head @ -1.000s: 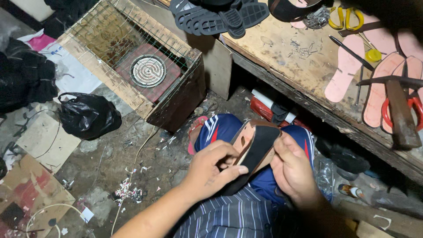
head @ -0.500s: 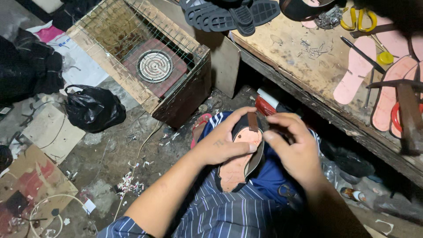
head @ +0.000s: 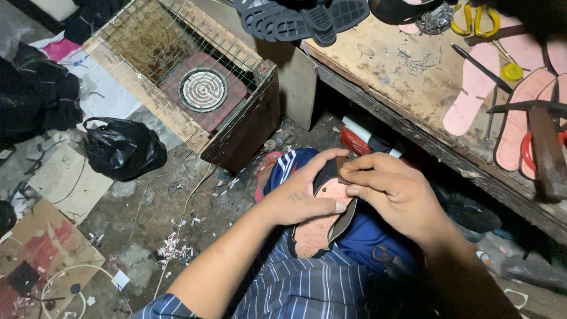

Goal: The person sits on the floor holding a shoe upper stretched over a wooden last. They use pincers to grip and pull the upper's edge, then hammer the lasted edge to set it, repeating around the shoe and turning the shoe to reach different sides.

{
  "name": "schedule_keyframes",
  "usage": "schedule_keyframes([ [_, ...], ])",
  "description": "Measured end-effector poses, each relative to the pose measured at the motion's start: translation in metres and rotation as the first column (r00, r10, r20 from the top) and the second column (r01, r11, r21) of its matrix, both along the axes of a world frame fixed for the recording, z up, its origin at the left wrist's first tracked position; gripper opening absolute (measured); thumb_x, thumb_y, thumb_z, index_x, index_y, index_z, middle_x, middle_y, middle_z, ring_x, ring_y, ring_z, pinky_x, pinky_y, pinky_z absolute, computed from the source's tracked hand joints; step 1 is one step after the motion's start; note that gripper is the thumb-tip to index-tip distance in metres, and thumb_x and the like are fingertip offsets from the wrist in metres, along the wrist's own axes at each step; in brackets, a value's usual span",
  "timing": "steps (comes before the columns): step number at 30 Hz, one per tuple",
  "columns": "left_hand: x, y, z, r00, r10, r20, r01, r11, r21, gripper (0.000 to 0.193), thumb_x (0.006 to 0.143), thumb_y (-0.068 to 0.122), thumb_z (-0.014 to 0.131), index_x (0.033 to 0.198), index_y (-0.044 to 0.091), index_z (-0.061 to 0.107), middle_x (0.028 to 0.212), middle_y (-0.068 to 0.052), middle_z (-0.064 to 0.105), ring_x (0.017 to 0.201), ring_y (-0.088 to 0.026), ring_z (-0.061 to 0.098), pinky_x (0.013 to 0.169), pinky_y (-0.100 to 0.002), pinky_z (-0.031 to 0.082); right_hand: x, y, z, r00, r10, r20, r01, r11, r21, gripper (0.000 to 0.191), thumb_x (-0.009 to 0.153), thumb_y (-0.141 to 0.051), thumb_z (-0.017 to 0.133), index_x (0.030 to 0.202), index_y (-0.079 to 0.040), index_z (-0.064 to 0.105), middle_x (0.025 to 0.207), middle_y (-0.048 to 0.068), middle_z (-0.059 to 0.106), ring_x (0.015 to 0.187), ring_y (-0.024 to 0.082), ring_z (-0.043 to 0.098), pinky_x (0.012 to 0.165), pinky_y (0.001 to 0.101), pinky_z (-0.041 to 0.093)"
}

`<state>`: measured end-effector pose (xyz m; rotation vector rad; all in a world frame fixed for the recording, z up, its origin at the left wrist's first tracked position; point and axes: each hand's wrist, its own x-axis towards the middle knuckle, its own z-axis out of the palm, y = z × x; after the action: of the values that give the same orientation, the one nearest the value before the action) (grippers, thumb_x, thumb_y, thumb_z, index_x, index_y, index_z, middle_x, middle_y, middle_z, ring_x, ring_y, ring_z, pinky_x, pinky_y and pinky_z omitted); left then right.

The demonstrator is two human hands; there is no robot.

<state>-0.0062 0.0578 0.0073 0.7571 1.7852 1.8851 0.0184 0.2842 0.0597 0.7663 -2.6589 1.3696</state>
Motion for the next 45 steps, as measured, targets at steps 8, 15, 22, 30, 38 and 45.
schedule_keyframes([
  [8, 0.004, 0.007, 0.0, 0.996, 0.025, -0.091, -0.029, 0.998, -0.047, 0.088, 0.083, 0.019, 0.081, 0.157, 0.005, 0.037, 0.149, -0.015, 0.054, 0.143, -0.025, 0.05, 0.122, -0.036, 0.037, 0.011, -0.014, -0.013, 0.957, -0.26, -0.13, 0.254, 0.965, -0.061, 0.007, 0.093, -0.004, 0.07, 0.098, 0.001, 0.069, 0.099, 0.012, 0.07, 0.091, 0.024, 0.071, 0.082, 0.0326, 0.055],
  [15, 0.004, 0.011, 0.012, 0.98, 0.156, -0.123, -0.163, 0.986, -0.042, 0.08, 0.079, 0.016, 0.082, 0.15, 0.005, 0.046, 0.142, -0.014, 0.059, 0.137, -0.024, 0.056, 0.118, -0.035, 0.042, 0.015, -0.003, -0.034, 0.977, -0.214, 0.0, 0.21, 0.959, -0.189, 0.019, 0.1, -0.004, 0.063, 0.117, 0.0, 0.069, 0.115, 0.015, 0.07, 0.106, 0.023, 0.069, 0.095, 0.0309, 0.053],
  [22, -0.008, -0.027, 0.037, 0.884, 0.412, -0.222, -0.426, 0.905, -0.017, 0.081, 0.074, 0.011, 0.084, 0.145, 0.009, 0.046, 0.136, -0.012, 0.056, 0.124, -0.022, 0.058, 0.11, -0.031, 0.046, 0.076, 0.056, -0.057, 0.858, -0.359, 0.367, 0.117, 0.833, 0.542, 0.056, 0.08, -0.045, 0.074, 0.123, -0.009, 0.07, 0.111, 0.009, 0.07, 0.103, 0.024, 0.07, 0.09, 0.0398, 0.055],
  [30, -0.014, -0.037, 0.023, 0.855, 0.392, -0.34, -0.418, 0.909, -0.004, 0.085, 0.074, 0.008, 0.083, 0.148, 0.011, 0.04, 0.139, -0.008, 0.056, 0.121, -0.018, 0.062, 0.108, -0.03, 0.048, 0.124, 0.091, -0.124, 0.609, -0.582, 0.539, -0.117, 0.606, 0.787, 0.048, 0.082, -0.047, 0.074, 0.113, -0.01, 0.073, 0.109, 0.01, 0.069, 0.101, 0.023, 0.07, 0.092, 0.0399, 0.056],
  [38, -0.016, -0.032, 0.03, 0.853, 0.441, -0.279, -0.476, 0.877, -0.067, 0.084, 0.072, 0.012, 0.086, 0.145, 0.009, 0.044, 0.129, -0.012, 0.056, 0.114, -0.021, 0.06, 0.1, -0.031, 0.052, 0.124, 0.085, -0.074, 0.911, -0.347, 0.222, 0.342, 0.938, 0.061, 0.029, 0.085, -0.025, 0.07, 0.098, 0.0, 0.062, 0.134, 0.021, 0.063, 0.114, 0.028, 0.067, 0.106, 0.0418, 0.045],
  [45, -0.008, -0.016, 0.037, 0.73, 0.323, -0.602, -0.457, 0.886, -0.079, 0.085, 0.071, 0.013, 0.083, 0.145, 0.006, 0.043, 0.144, -0.019, 0.052, 0.137, -0.04, 0.056, 0.117, -0.041, 0.045, 0.079, 0.018, -0.038, 0.458, 0.174, 0.872, 0.331, 0.877, -0.348, 0.08, 0.086, -0.015, 0.066, 0.159, -0.011, 0.035, 0.153, 0.01, 0.053, 0.133, 0.022, 0.057, 0.112, 0.0391, 0.039],
])
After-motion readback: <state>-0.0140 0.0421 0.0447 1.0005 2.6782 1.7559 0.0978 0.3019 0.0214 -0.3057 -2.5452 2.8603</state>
